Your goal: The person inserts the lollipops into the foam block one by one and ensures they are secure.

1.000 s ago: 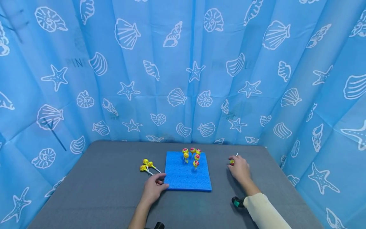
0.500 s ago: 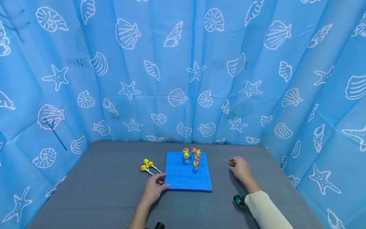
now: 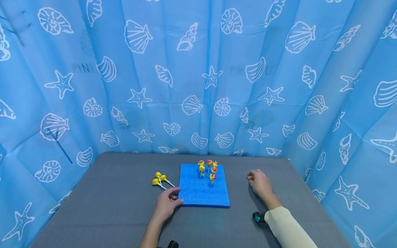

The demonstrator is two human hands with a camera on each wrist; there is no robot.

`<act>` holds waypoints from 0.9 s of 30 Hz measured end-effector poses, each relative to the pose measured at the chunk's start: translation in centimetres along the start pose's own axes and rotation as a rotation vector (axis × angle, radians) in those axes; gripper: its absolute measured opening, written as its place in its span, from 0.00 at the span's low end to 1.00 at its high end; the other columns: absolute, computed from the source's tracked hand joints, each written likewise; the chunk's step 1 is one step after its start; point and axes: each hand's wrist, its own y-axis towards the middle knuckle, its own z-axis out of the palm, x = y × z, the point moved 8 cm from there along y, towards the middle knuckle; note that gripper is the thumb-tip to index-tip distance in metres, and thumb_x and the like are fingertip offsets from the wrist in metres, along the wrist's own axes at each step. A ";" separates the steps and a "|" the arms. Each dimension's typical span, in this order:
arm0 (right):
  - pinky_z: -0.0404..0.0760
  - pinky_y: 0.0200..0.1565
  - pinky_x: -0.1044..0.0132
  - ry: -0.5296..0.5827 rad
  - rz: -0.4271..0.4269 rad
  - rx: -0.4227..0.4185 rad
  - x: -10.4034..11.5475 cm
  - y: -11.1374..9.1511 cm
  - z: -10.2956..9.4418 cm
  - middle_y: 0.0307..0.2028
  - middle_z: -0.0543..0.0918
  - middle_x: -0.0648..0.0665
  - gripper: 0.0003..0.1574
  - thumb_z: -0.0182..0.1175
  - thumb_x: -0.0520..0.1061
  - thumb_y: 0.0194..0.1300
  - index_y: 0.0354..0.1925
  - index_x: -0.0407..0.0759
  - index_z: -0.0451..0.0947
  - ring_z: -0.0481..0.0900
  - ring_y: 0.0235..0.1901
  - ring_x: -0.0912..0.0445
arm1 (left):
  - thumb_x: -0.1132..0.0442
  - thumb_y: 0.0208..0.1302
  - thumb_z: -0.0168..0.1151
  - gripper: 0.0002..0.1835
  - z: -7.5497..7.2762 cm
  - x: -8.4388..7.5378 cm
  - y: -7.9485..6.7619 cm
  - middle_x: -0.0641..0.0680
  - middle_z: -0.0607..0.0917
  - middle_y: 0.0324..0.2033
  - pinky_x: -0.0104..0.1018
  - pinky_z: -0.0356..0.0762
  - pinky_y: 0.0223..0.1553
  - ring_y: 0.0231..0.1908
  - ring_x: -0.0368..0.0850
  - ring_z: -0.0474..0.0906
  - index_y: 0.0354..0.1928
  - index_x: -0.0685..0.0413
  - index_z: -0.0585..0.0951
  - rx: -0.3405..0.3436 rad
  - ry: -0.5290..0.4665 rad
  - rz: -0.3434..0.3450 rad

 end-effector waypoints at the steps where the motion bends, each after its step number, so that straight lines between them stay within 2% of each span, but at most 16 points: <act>1: 0.74 0.44 0.45 -0.001 0.000 0.002 0.0 0.0 0.0 0.39 0.78 0.40 0.11 0.67 0.34 0.59 0.43 0.38 0.81 0.77 0.41 0.43 | 0.64 0.59 0.70 0.22 0.0 0.0 0.0 0.53 0.81 0.47 0.40 0.72 0.39 0.38 0.46 0.73 0.57 0.54 0.80 0.004 0.000 -0.003; 8: 0.74 0.43 0.45 -0.001 -0.006 -0.015 0.6 0.0 -0.3 0.37 0.78 0.41 0.11 0.67 0.36 0.59 0.42 0.38 0.81 0.77 0.40 0.44 | 0.64 0.59 0.70 0.22 0.0 0.0 0.0 0.54 0.81 0.47 0.40 0.72 0.38 0.38 0.46 0.73 0.56 0.54 0.80 -0.002 -0.005 0.008; 14: 0.75 0.43 0.47 0.047 -0.010 -0.050 2.1 -0.7 -1.2 0.38 0.80 0.41 0.11 0.68 0.37 0.60 0.42 0.38 0.82 0.78 0.39 0.45 | 0.64 0.60 0.69 0.22 0.0 0.0 -0.1 0.53 0.81 0.47 0.40 0.72 0.38 0.38 0.45 0.73 0.57 0.53 0.80 -0.014 0.001 0.021; 21: 0.76 0.43 0.48 0.116 -0.054 -0.076 3.7 -1.6 -1.7 0.38 0.80 0.40 0.13 0.69 0.36 0.59 0.43 0.36 0.82 0.77 0.38 0.46 | 0.63 0.60 0.69 0.21 -0.1 -0.1 -0.2 0.53 0.81 0.47 0.40 0.72 0.38 0.37 0.45 0.73 0.57 0.53 0.79 -0.009 0.003 0.022; 27: 0.77 0.44 0.49 0.169 -0.084 -0.093 4.3 -2.2 -1.9 0.39 0.81 0.40 0.14 0.68 0.35 0.59 0.45 0.36 0.81 0.78 0.39 0.46 | 0.65 0.59 0.69 0.21 -0.2 -0.4 -0.3 0.54 0.81 0.45 0.38 0.73 0.37 0.37 0.45 0.73 0.56 0.56 0.80 -0.025 0.020 0.065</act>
